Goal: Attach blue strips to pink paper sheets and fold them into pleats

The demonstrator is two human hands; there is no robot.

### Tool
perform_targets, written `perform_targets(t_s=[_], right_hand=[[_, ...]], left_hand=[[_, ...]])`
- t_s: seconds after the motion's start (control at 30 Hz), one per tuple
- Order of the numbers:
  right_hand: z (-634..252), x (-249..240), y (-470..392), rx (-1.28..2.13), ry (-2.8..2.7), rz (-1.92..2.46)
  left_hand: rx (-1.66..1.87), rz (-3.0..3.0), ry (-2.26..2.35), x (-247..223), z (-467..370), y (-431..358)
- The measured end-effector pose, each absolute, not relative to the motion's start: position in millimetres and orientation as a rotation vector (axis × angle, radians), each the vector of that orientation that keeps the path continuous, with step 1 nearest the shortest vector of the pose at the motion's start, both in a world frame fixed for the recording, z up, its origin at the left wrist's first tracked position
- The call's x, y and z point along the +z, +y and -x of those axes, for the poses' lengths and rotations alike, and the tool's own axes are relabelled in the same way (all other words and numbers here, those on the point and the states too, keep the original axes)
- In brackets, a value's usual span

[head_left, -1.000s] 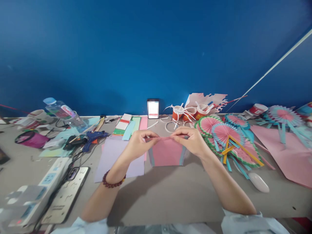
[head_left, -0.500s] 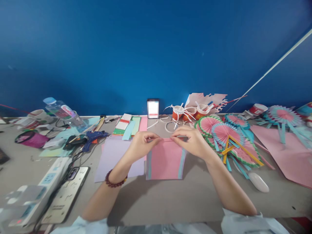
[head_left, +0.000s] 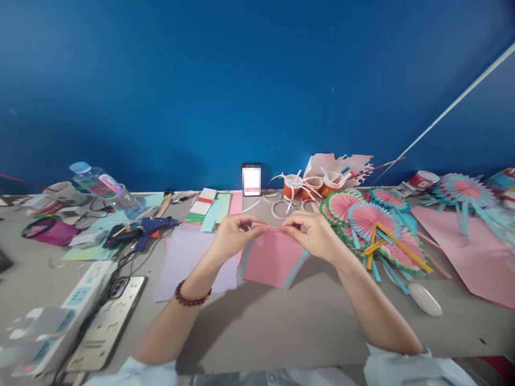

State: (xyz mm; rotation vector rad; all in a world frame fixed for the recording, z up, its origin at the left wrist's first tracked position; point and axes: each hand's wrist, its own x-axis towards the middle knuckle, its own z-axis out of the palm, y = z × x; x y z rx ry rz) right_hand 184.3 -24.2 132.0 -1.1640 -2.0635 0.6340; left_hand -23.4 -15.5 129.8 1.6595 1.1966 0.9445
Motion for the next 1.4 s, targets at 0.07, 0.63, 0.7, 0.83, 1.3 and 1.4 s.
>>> perform_targets(t_s=[0.07, 0.63, 0.7, 0.83, 1.3, 1.4], right_hand=[[-185, 132, -24, 0.631, -2.036, 1.180], [-184, 132, -22, 0.671, -1.995, 1.198], [-184, 133, -23, 0.673, -2.000, 1.176], [-183, 135, -24, 0.664, -2.002, 1.147], [-212, 128, -7, 0.920, -1.941, 1.170], [-218, 120, 3, 1.019, -1.914, 1.173]], left_hand=[[0.976, -1.615, 1.205, 128, 26, -13], [1.122, -1.609, 1.230, 130, 26, -17], [1.162, -1.654, 1.211, 132, 25, -20], [1.260, -1.718, 1.191, 134, 23, -26], [1.192, -1.432, 1.139, 122, 36, -7], [1.105, -1.454, 1.189, 117, 36, 0]])
